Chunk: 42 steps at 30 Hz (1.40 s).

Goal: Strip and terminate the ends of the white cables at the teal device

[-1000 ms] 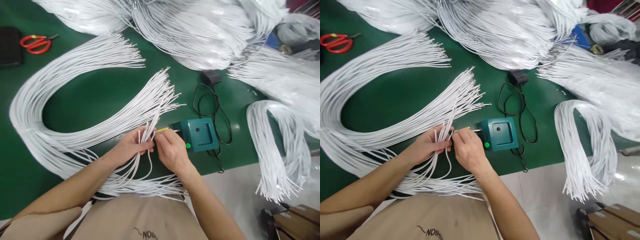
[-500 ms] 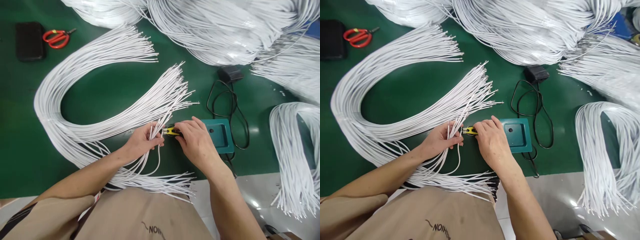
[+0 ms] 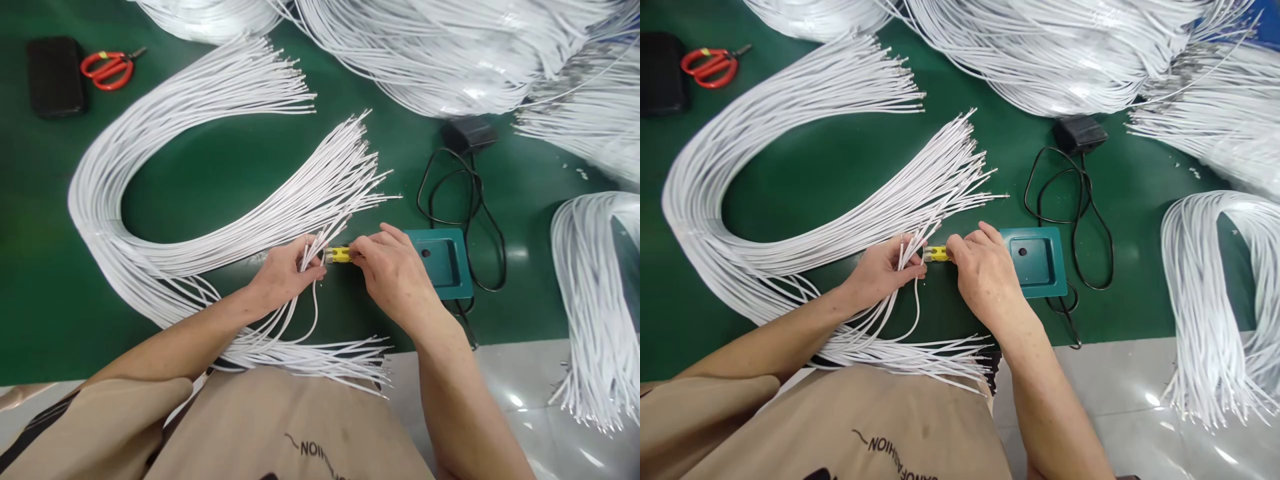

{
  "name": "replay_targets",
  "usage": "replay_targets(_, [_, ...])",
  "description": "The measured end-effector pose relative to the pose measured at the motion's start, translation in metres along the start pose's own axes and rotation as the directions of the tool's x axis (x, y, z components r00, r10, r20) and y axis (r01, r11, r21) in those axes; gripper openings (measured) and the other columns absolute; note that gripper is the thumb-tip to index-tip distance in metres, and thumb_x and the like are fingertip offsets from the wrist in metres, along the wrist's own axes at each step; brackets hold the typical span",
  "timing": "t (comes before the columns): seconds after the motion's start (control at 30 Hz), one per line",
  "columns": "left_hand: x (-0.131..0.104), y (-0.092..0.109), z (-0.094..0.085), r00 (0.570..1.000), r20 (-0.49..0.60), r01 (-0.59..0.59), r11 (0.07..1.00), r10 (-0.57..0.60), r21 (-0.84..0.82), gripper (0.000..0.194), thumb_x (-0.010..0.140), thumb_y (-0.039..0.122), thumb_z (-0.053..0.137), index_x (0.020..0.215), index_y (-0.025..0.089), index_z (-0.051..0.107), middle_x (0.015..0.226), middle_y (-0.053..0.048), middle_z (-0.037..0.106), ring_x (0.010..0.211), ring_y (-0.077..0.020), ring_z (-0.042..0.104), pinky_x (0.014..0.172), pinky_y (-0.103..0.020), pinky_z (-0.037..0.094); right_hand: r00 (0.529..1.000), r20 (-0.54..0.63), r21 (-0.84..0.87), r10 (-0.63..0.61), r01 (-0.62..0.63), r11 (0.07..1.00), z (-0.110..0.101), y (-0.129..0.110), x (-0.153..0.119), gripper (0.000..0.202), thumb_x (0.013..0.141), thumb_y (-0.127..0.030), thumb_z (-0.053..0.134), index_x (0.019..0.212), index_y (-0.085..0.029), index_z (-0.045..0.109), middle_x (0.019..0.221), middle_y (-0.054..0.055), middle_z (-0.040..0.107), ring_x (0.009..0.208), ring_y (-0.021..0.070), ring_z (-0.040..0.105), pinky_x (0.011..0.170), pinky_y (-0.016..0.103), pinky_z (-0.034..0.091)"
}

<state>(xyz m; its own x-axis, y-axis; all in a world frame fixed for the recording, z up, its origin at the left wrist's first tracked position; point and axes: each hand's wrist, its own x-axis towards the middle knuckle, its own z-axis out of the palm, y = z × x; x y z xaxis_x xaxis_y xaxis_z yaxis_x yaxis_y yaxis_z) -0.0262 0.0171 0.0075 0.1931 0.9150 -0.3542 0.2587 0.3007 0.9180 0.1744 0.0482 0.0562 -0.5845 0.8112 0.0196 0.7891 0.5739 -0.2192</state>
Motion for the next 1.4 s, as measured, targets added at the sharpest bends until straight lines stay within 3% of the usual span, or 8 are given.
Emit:
replay_targets(0.2, [0.001,0.001,-0.002,0.997,0.071,0.020,0.995,-0.014,-0.094,0.038,0.074,0.027,0.069,0.110,0.020,0.057,0.078,0.001,0.069,0.071,-0.0171,0.069,0.064,-0.026,0.050,0.930,-0.265,-0.153,0.256,-0.302,0.941,0.002,0.005,-0.018,0.034,0.092,-0.025,0.047,0.124,-0.016,0.055,0.136,0.018,0.054,0.133,0.0355,0.041,0.110,0.068,0.014])
replay_targets(0.47, [-0.001,0.007,-0.014,0.995,0.104,0.030,0.977,-0.008,-0.210,0.060,0.072,0.031,0.073,0.126,0.017,0.050,0.073,0.001,0.066,0.067,-0.0140,0.064,0.057,-0.021,0.047,0.903,-0.368,-0.082,0.222,-0.269,0.960,0.008,-0.005,-0.027,0.034,0.094,-0.029,0.044,0.125,-0.018,0.056,0.133,0.016,0.056,0.127,0.0302,0.048,0.109,0.057,0.029])
replay_targets(0.57, [0.000,0.005,-0.017,0.985,0.171,0.040,0.961,0.007,-0.274,0.047,0.070,0.033,0.075,0.111,0.015,0.060,0.070,0.001,0.064,0.064,-0.0121,0.062,0.055,-0.020,0.044,0.966,-0.239,0.032,-0.098,0.109,0.994,0.006,-0.041,-0.034,0.022,0.093,-0.022,0.046,0.105,-0.021,0.064,0.111,0.010,0.067,0.109,0.0213,0.057,0.099,0.040,0.043])
replay_targets(0.67, [-0.001,0.003,-0.016,0.979,0.201,0.037,0.945,0.031,-0.326,0.041,0.068,0.034,0.078,0.101,0.015,0.064,0.073,0.000,0.064,0.068,-0.0115,0.062,0.056,-0.019,0.044,0.944,-0.054,-0.020,-0.326,0.325,0.946,0.016,-0.076,-0.043,0.023,0.091,-0.011,0.044,0.083,-0.018,0.064,0.087,0.007,0.067,0.089,0.0189,0.058,0.098,0.038,0.042])
replay_targets(0.83, [-0.006,0.005,-0.014,0.981,0.175,-0.008,0.922,0.082,-0.388,0.035,0.071,0.034,0.076,0.100,0.015,0.065,0.101,-0.005,0.066,0.084,-0.0119,0.061,0.060,-0.017,0.045,0.987,0.054,-0.162,-0.151,0.157,0.974,0.037,-0.108,-0.067,0.019,0.080,-0.004,0.052,0.070,-0.017,0.060,0.068,0.006,0.061,0.072,0.0219,0.057,0.072,0.037,0.047])
replay_targets(1.03, [-0.007,0.009,-0.019,0.954,0.280,0.057,0.857,0.104,-0.512,0.038,0.066,0.021,0.080,0.101,0.017,0.065,0.094,-0.004,0.067,0.083,-0.0113,0.061,0.070,-0.021,0.047,0.971,0.222,0.096,0.091,-0.115,0.989,0.019,-0.108,-0.066,0.020,0.087,-0.020,0.056,0.067,-0.021,0.060,0.058,0.001,0.063,0.049,0.0160,0.055,0.047,0.029,0.033])
replay_targets(1.2, [-0.007,0.007,-0.021,0.908,0.387,0.102,0.810,0.161,-0.577,0.035,0.072,0.025,0.076,0.105,0.016,0.069,0.098,-0.008,0.070,0.090,-0.0159,0.065,0.088,-0.030,0.048,0.898,0.093,0.547,0.430,-0.407,0.731,0.009,-0.085,-0.030,0.024,0.091,-0.035,0.051,0.076,-0.022,0.065,0.063,-0.001,0.067,0.052,0.0127,0.059,0.055,0.025,0.041])
replay_targets(1.4, [-0.006,0.003,-0.016,0.918,0.346,0.039,0.823,0.195,-0.567,0.035,0.080,0.034,0.069,0.109,0.013,0.069,0.087,-0.007,0.069,0.075,-0.0134,0.062,0.075,-0.028,0.048,0.809,0.174,0.911,0.562,-0.349,0.219,0.022,-0.075,-0.015,0.024,0.075,-0.040,0.067,0.083,-0.018,0.065,0.059,-0.003,0.063,0.039,0.0084,0.049,0.041,0.022,0.040])
